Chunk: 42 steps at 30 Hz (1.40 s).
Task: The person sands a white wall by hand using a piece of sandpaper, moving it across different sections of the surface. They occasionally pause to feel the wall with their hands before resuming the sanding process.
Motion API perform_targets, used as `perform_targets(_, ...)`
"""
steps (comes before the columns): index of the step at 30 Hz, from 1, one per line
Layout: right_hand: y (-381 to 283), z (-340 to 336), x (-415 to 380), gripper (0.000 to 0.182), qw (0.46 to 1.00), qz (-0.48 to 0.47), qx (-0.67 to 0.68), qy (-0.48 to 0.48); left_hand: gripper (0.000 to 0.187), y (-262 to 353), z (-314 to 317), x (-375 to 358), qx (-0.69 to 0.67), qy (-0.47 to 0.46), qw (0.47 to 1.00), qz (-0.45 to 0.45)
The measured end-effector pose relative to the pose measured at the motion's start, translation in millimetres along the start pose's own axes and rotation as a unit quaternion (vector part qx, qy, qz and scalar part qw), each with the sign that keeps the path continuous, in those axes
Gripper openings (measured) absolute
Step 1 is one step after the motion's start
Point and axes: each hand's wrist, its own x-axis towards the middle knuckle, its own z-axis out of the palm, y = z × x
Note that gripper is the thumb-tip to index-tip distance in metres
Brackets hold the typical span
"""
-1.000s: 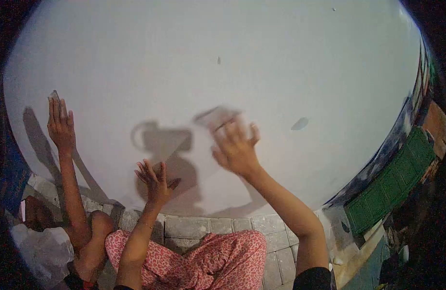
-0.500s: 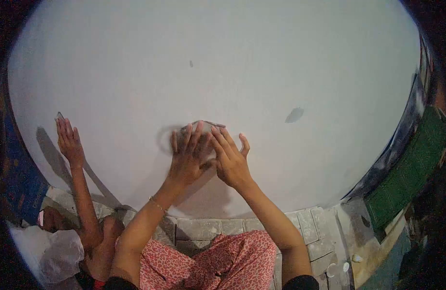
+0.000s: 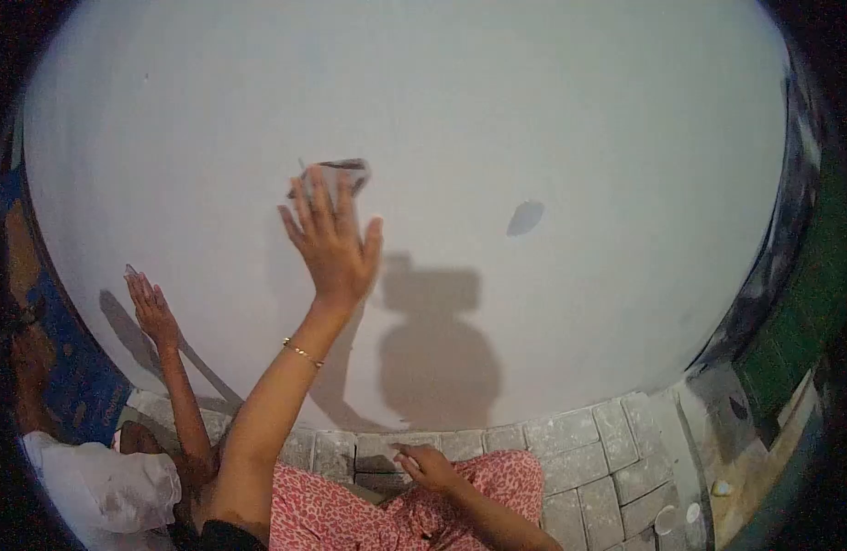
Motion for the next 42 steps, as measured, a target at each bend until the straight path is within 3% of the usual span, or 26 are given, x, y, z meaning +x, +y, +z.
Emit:
perform_targets(1,7,10,-5,0.038,1.000,0.004,0.005,0.001,0.069,17,-3,-9,-0.001,-0.032,0.999,0.022)
perform_targets(3,27,19,1,0.037,0.990,0.105,0.087,-0.028,0.067,43,4,-25,-0.065,-0.059,0.988,0.125)
perform_targets(6,58,25,0,0.038,0.989,0.143,0.030,-0.040,0.069,19,4,-17,-0.031,-0.081,0.987,0.135)
perform_targets(9,68,39,-7,0.036,0.993,0.101,0.065,0.011,0.061,-5,-1,-2,-0.053,0.102,0.987,-0.114)
perform_targets(10,59,27,1,0.036,0.989,0.133,0.068,-0.006,0.058,-8,9,-4,-0.038,0.103,0.992,-0.060)
perform_targets(11,53,20,3,0.036,0.983,0.168,0.071,-0.027,0.058,-11,14,-11,-0.039,0.102,0.992,-0.060)
perform_targets(13,64,24,5,0.036,0.984,0.164,0.037,-0.060,0.062,-7,10,-21,-0.027,-0.022,0.982,0.184)
perform_targets(15,68,30,5,0.038,0.982,0.167,0.010,-0.085,0.062,-28,1,-16,0.001,-0.026,0.980,0.195)
perform_targets(18,67,34,3,0.039,0.980,0.179,0.027,-0.083,0.060,-43,0,-3,-0.016,0.067,0.994,-0.090)
perform_targets(19,69,33,2,0.039,0.980,0.180,0.026,-0.084,0.060,-38,1,-6,-0.015,0.067,0.993,-0.093)
perform_targets(22,76,35,5,0.039,0.986,0.141,0.002,-0.084,0.064,-24,-1,-23,0.029,-0.049,0.993,0.104)
perform_targets(25,83,36,9,0.038,0.976,0.196,0.002,-0.092,0.064,-41,-7,-14,0.018,-0.036,0.993,0.109)
perform_targets(27,83,36,11,0.038,0.973,0.211,0.022,-0.088,0.066,-51,-8,-3,0.004,0.037,0.999,-0.028)
perform_targets(29,82,35,9,0.038,0.972,0.218,0.034,-0.083,0.065,-43,-8,-3,0.004,0.053,0.997,-0.052)
perform_targets(31,82,35,11,0.038,0.971,0.223,0.043,-0.078,0.063,-30,-13,-13,-0.006,-0.042,0.997,0.070)
perform_targets(32,83,36,10,0.037,0.973,0.215,0.032,-0.074,0.063,-36,-7,-17,-0.019,-0.057,0.983,0.175)
perform_targets(33,85,35,9,0.037,0.976,0.208,0.021,-0.070,0.063,-44,-9,-14,-0.019,-0.057,0.983,0.172)
perform_targets(35,84,31,10,0.036,0.978,0.196,0.013,-0.069,0.060,-68,-19,1,0.026,-0.073,0.994,0.083)
perform_targets(37,85,37,8,0.036,0.980,0.186,0.015,-0.067,0.063,-93,-20,11,0.041,0.028,0.998,-0.034)
perform_targets(39,92,39,7,0.037,0.977,0.198,0.027,-0.078,0.066,-90,-16,9,0.034,0.075,0.993,-0.081)
perform_targets(41,90,39,12,0.038,0.974,0.205,0.027,-0.087,0.064,-68,-21,-2,0.029,-0.005,1.000,0.009)
perform_targets(42,90,37,13,0.039,0.971,0.215,0.023,-0.099,0.064,-64,-22,-8,0.032,-0.057,0.993,0.103)
